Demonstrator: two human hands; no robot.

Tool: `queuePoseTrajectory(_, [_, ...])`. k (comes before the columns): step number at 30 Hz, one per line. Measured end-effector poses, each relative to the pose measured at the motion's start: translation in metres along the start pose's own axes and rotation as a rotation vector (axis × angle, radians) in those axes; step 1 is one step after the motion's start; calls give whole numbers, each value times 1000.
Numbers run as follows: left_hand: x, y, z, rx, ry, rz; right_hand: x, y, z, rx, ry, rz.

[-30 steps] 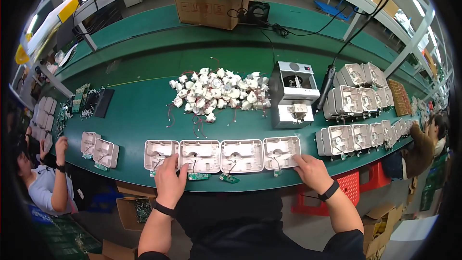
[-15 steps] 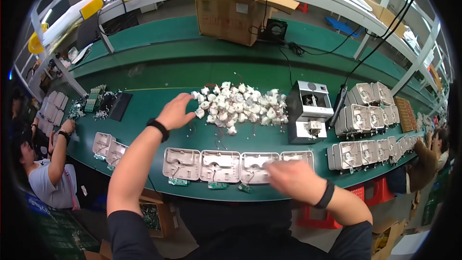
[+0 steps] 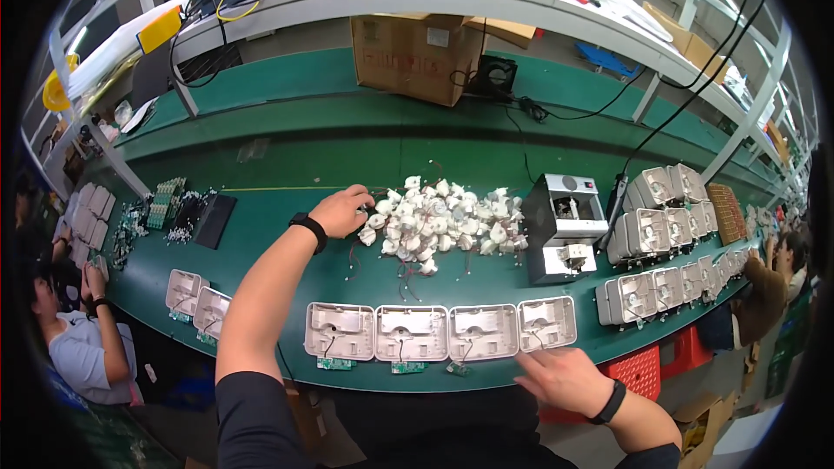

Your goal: The person uses a power screwdriver to secure motors into plastic housings with screws. After completing a set, they move the assemblies aside and arrange a new row of empty housings to repeat the process.

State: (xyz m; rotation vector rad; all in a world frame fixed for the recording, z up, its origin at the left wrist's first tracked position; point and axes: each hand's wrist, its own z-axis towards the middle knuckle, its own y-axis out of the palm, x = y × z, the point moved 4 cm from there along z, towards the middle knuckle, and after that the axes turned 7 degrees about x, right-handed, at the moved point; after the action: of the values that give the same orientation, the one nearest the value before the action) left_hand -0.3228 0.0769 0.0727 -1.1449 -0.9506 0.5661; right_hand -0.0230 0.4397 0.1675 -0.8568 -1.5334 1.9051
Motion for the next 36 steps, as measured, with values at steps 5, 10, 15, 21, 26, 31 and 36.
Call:
queuePoseTrajectory(5, [2, -16, -52, -9, -113, 1, 11, -2, -2, -6, 24, 19])
queuePoseTrajectory(10, [17, -21, -76, 109, -64, 93, 8, 5, 10, -65, 10, 29])
queuePoseTrajectory(15, [19, -4, -72, 213, -3, 243, -10, 16, 19, -77, -59, 74])
queuePoseTrajectory(21, [-9, 4, -70, 150, -22, 60, -10, 10, 13, -16, -41, 63])
queuePoseTrajectory(26, [28, -52, -61, -120, -475, -1005, 9, -7, 46, -46, 21, 76])
queuePoseTrajectory(31, [88, -111, -41, -8, -312, -1320, 33, 18, 139, 168, 141, 295])
queuePoseTrajectory(36, [115, -134, -42, 51, -260, -1304, 45, 76, 205, 167, 199, 221])
